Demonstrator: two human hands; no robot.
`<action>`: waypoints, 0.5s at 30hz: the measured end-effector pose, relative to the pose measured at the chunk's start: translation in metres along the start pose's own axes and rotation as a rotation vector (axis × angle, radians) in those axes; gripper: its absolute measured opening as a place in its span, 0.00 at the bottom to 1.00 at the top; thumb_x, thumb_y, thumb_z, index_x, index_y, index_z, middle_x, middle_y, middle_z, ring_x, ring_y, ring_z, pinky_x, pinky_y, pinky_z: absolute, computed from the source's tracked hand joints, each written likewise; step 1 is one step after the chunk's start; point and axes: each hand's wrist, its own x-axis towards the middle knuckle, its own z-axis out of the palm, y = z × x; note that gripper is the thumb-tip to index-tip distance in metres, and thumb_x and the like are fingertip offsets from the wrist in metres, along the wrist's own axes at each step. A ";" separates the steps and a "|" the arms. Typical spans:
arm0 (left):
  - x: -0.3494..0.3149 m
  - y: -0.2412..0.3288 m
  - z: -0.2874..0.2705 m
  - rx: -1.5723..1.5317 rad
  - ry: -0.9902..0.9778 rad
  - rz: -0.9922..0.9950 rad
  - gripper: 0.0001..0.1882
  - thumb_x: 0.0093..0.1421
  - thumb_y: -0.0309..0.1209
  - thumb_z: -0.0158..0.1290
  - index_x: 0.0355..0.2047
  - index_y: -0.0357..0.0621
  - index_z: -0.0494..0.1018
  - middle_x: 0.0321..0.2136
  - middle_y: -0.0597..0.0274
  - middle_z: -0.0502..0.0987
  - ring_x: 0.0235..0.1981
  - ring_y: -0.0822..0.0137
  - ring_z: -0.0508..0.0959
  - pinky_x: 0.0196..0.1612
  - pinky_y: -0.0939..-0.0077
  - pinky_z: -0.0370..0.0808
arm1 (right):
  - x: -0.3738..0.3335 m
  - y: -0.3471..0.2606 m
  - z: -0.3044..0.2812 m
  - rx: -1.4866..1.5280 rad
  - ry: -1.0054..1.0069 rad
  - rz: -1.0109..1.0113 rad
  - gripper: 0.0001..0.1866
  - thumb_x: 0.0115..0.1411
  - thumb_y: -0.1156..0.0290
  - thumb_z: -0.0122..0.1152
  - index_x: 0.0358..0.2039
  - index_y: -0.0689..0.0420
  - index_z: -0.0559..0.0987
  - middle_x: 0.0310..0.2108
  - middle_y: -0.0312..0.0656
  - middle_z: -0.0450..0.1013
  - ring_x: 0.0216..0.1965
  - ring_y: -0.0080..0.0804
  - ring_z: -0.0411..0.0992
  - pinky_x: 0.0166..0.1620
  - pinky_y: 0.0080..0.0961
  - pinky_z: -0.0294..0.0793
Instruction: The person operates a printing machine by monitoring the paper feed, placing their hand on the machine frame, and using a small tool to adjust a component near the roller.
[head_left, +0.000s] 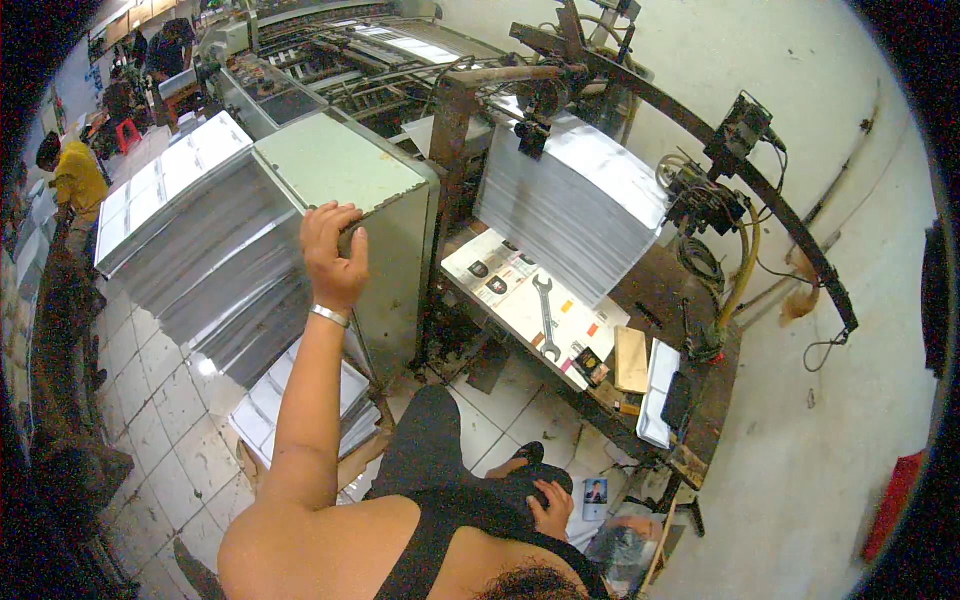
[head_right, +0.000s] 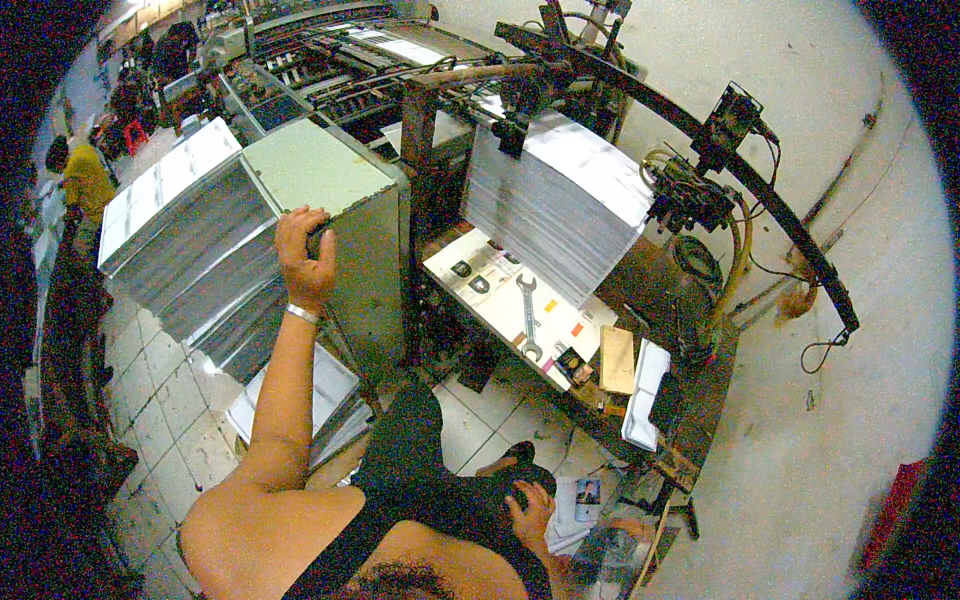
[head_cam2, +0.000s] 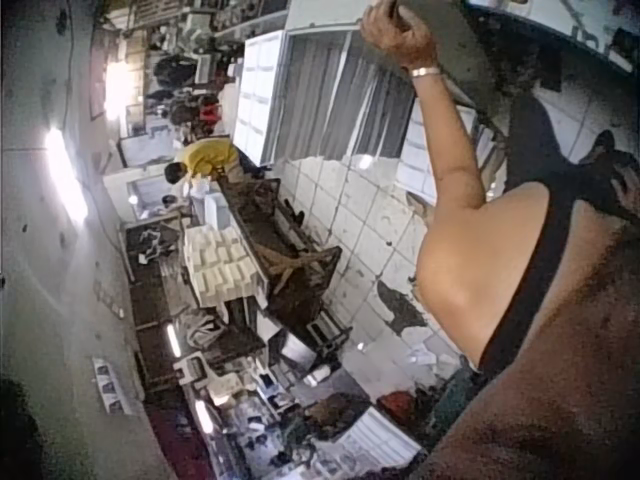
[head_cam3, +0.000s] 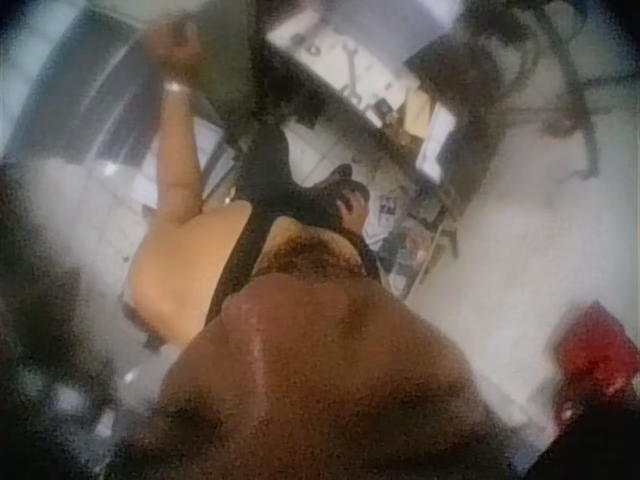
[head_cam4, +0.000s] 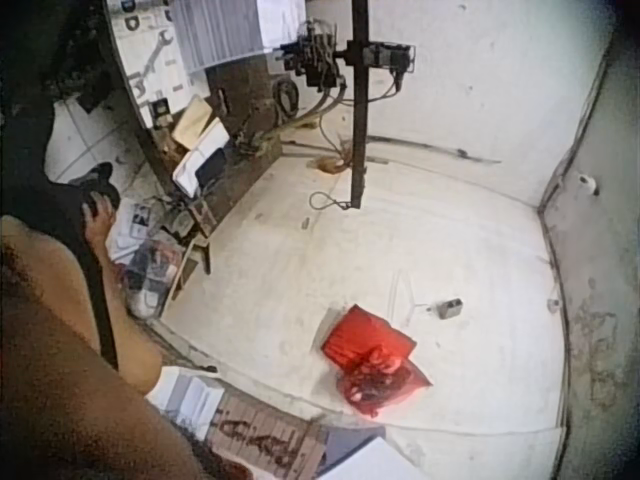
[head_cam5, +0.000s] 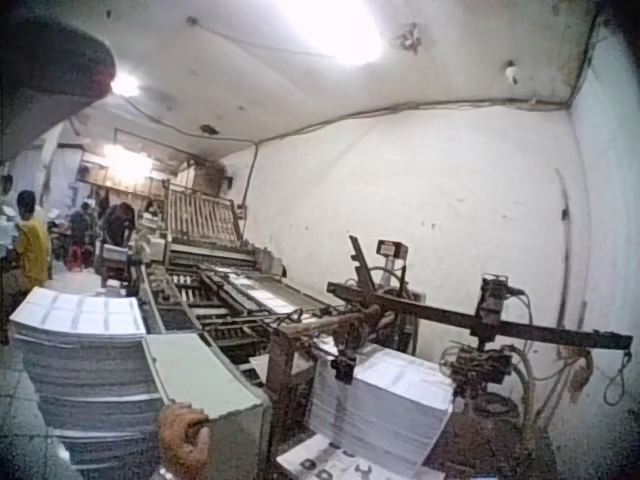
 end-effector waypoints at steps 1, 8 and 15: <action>0.000 0.000 -0.001 0.004 -0.005 -0.002 0.11 0.55 0.26 0.58 0.40 0.47 0.79 0.44 0.59 0.82 0.54 0.53 0.76 0.67 0.49 0.61 | 0.000 -0.001 0.000 -0.003 0.006 -0.004 0.23 0.54 0.56 0.69 0.50 0.47 0.84 0.55 0.36 0.78 0.64 0.43 0.67 0.67 0.44 0.53; -0.002 -0.003 0.001 0.019 -0.001 0.011 0.11 0.56 0.26 0.57 0.41 0.48 0.79 0.44 0.59 0.82 0.55 0.53 0.76 0.68 0.49 0.61 | 0.001 -0.004 -0.003 0.025 -0.007 0.003 0.23 0.55 0.56 0.69 0.50 0.48 0.84 0.54 0.38 0.79 0.64 0.44 0.66 0.67 0.44 0.53; -0.002 -0.005 0.001 0.011 0.004 0.027 0.11 0.56 0.26 0.57 0.41 0.48 0.78 0.45 0.59 0.82 0.54 0.53 0.76 0.67 0.49 0.61 | 0.002 -0.010 -0.007 0.019 -0.012 -0.014 0.22 0.57 0.55 0.67 0.50 0.49 0.84 0.54 0.38 0.79 0.63 0.44 0.67 0.67 0.43 0.54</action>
